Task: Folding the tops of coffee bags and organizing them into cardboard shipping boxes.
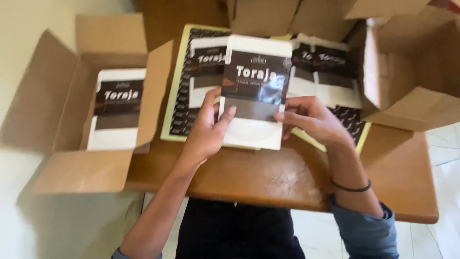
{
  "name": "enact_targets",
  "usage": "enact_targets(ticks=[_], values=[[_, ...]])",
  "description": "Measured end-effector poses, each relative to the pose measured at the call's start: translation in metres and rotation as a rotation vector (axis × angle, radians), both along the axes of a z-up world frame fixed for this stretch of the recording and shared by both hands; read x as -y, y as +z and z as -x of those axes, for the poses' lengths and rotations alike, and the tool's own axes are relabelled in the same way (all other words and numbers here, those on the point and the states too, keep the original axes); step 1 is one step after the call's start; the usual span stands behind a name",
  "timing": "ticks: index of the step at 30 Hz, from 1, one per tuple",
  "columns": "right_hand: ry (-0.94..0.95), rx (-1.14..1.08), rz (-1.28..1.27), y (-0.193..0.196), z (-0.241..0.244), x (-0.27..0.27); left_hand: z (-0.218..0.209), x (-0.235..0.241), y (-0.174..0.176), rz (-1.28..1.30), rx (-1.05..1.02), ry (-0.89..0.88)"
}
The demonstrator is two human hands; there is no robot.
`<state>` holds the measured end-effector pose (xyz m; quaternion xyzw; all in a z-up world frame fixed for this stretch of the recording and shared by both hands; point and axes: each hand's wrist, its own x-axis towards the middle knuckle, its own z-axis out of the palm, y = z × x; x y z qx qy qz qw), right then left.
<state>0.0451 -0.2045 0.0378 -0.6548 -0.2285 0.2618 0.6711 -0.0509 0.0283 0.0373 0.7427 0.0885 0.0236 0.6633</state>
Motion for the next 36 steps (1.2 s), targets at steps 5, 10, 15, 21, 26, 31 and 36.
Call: enact_targets(ticks=[5,10,15,21,26,31,36], values=[[0.283,0.098,0.113,0.013,0.004,-0.007,0.037,-0.007,0.033,0.003,0.136,-0.017],[0.359,0.116,0.202,0.033,0.018,-0.037,0.069,-0.022,0.064,-0.111,0.112,-0.096],[0.215,0.223,0.296,0.052,0.043,-0.077,0.096,-0.048,0.073,-0.406,0.140,0.108],[0.002,0.991,0.220,0.054,0.063,-0.129,0.113,-0.090,0.064,-0.475,0.279,0.386],[0.035,1.327,0.152,0.042,0.071,-0.163,0.126,-0.128,0.065,-0.554,0.146,0.521],[0.175,1.492,0.234,0.025,0.079,-0.189,0.126,-0.160,0.041,-0.526,0.148,0.520],[0.209,1.494,0.191,0.017,0.085,-0.198,0.120,-0.174,0.024,-0.570,-0.064,0.552]])
